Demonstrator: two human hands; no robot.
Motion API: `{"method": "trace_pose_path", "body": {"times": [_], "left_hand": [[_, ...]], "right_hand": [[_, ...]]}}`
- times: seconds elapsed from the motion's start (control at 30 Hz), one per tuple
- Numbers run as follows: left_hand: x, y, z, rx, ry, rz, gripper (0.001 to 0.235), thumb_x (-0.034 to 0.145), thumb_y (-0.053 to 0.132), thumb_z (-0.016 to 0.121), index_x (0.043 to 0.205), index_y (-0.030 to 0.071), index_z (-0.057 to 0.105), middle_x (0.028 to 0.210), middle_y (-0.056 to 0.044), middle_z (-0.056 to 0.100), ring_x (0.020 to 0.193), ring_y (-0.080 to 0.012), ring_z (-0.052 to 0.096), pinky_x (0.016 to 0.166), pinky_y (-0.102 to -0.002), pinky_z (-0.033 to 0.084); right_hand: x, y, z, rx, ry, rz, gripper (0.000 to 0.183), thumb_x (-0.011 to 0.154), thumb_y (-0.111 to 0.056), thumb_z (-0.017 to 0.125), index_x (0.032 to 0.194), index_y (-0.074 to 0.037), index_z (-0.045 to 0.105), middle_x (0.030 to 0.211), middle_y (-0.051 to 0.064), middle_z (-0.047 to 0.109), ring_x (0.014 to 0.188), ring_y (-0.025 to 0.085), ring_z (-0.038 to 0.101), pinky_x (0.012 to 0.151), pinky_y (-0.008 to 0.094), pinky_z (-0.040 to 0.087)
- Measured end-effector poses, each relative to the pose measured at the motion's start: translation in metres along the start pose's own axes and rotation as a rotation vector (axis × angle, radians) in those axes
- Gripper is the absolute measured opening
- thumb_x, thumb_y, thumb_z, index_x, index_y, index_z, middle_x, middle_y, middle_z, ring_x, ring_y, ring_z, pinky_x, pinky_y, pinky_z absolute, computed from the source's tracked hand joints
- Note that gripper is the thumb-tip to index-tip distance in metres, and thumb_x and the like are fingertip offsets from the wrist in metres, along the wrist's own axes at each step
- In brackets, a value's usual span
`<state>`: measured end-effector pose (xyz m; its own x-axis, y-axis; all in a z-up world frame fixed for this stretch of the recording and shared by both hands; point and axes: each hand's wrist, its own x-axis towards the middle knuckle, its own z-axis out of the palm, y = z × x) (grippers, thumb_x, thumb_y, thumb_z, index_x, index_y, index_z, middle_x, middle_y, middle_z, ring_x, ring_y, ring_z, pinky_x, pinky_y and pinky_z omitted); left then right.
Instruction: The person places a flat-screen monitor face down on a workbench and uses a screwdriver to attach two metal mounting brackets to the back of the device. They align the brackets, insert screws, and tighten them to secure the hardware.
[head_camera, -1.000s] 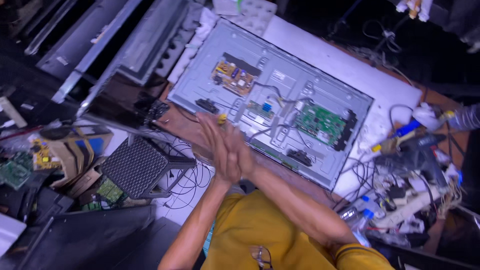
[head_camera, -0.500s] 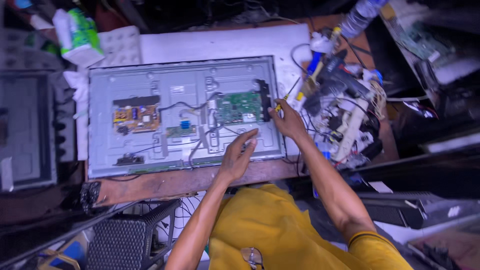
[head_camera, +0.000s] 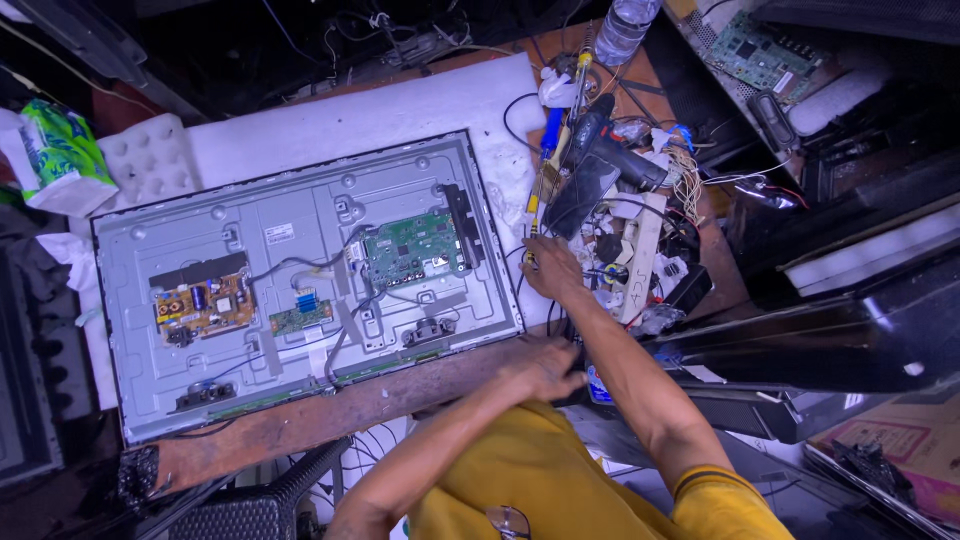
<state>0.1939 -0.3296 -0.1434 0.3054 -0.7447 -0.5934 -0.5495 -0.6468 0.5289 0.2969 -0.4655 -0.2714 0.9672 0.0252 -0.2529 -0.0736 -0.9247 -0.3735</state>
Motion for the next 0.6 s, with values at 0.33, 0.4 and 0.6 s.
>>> {"method": "trace_pose_path", "body": {"times": [0.33, 0.4, 0.6], "left_hand": [[0.09, 0.02, 0.106, -0.147, 0.209, 0.28, 0.05, 0.091, 0.036, 0.063, 0.127, 0.001, 0.063, 0.133, -0.024, 0.062, 0.123, -0.0448, 0.056, 0.104, -0.05, 0.045], [0.131, 0.006, 0.156, -0.049, 0.343, 0.419, 0.06, 0.087, 0.039, 0.06, 0.133, 0.001, 0.061, 0.14, -0.025, 0.059, 0.135, -0.0438, 0.05, 0.115, -0.051, 0.039], [0.159, 0.016, 0.197, 0.071, 0.321, 0.249, 0.048, 0.078, 0.025, 0.08, 0.122, 0.008, 0.071, 0.126, -0.015, 0.065, 0.121, -0.0336, 0.06, 0.093, -0.047, 0.055]], "right_hand": [[0.023, -0.013, 0.007, -0.051, -0.142, -0.149, 0.059, 0.099, -0.048, 0.054, 0.146, -0.013, 0.053, 0.167, 0.018, 0.025, 0.153, 0.046, 0.016, 0.122, 0.06, 0.019], [0.006, -0.013, 0.002, 0.155, 0.15, -0.324, 0.052, 0.098, -0.043, 0.062, 0.136, -0.008, 0.064, 0.152, 0.025, 0.048, 0.139, 0.046, 0.04, 0.111, 0.055, 0.039], [-0.114, -0.021, -0.064, 0.31, 0.155, -0.293, 0.046, 0.101, -0.035, 0.06, 0.136, -0.005, 0.062, 0.148, 0.02, 0.055, 0.141, 0.037, 0.045, 0.116, 0.048, 0.037]]}}
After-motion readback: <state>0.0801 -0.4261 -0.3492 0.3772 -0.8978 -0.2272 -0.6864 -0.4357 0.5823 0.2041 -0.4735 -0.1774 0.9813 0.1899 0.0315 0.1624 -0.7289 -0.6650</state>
